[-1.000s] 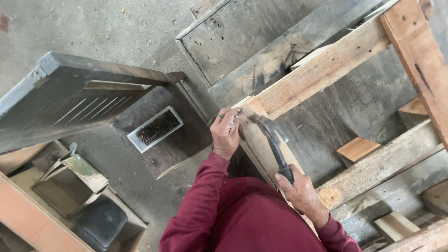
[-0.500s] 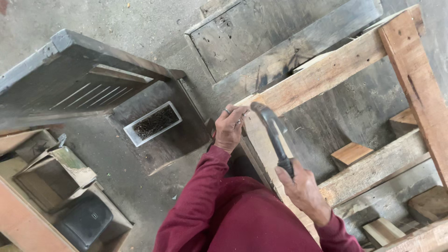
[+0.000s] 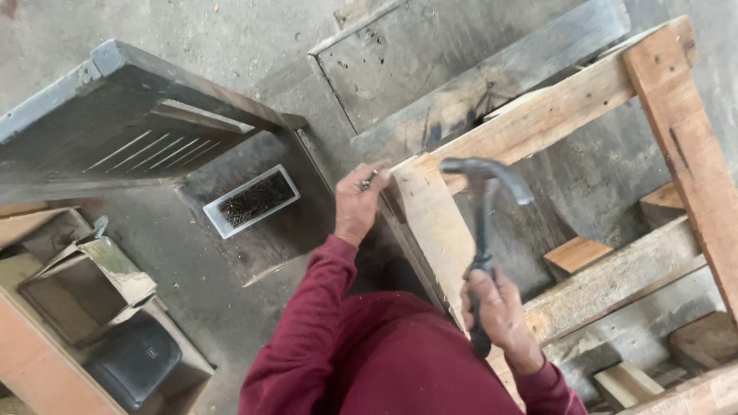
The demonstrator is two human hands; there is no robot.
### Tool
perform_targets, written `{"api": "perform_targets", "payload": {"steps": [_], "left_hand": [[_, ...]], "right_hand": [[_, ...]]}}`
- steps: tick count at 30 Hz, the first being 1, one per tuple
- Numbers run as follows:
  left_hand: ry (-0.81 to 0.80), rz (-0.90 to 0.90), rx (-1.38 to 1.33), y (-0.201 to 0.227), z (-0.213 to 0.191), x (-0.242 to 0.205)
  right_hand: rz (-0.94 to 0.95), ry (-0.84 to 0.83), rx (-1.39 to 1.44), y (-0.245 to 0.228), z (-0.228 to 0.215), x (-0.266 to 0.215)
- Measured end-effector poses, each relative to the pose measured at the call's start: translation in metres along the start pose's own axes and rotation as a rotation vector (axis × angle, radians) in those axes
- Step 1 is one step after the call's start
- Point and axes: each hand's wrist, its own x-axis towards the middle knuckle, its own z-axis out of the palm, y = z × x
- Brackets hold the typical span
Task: The person arranges wooden planks on a workbench to form a rectangular frame. They then retrieve nails from a container and use a hammer to fasten the planks together, securing the frame structure.
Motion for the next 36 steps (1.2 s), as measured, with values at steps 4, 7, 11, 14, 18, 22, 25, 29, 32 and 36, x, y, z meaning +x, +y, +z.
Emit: {"api": "perform_targets", "payload": {"steps": [4, 7, 11, 14, 18, 22, 25, 29, 32, 36], "left_hand": [[-0.005, -0.276, 0.043, -0.001, -0.006, 0.012], [-0.058, -0.234, 0.079, -0.002, -0.010, 0.012], [-0.121, -0.180, 0.088, -0.005, -0.013, 0.013], [-0.130, -0.282, 0.032, -0.006, -0.016, 0.018], [-0.192, -0.401, -0.019, -0.005, -0.019, 0.021], [-0.201, -0.397, -0.031, -0.003, -0.021, 0.021], [-0.192, -0.380, -0.034, -0.007, -0.022, 0.017], [-0.187, -0.296, -0.042, -0.016, -0.023, 0.012], [-0.176, -0.220, -0.011, -0.017, -0.024, 0.008], [-0.182, -0.341, -0.102, -0.018, -0.025, 0.009]], "right_hand": [[0.074, 0.005, 0.282, -0.007, -0.014, -0.010], [0.201, 0.047, 0.362, -0.004, -0.014, -0.018], [0.329, -0.017, 0.356, -0.002, -0.013, -0.022], [0.297, -0.055, 0.408, 0.004, -0.012, -0.023], [0.198, -0.059, 0.510, 0.010, -0.015, -0.021], [0.278, -0.138, 0.404, 0.010, -0.020, -0.018], [0.261, -0.116, 0.385, 0.005, -0.025, -0.017], [0.230, -0.046, 0.413, 0.000, -0.019, -0.021], [0.330, -0.082, 0.403, -0.004, -0.013, -0.023], [0.309, -0.055, 0.417, -0.004, -0.009, -0.025]]}}
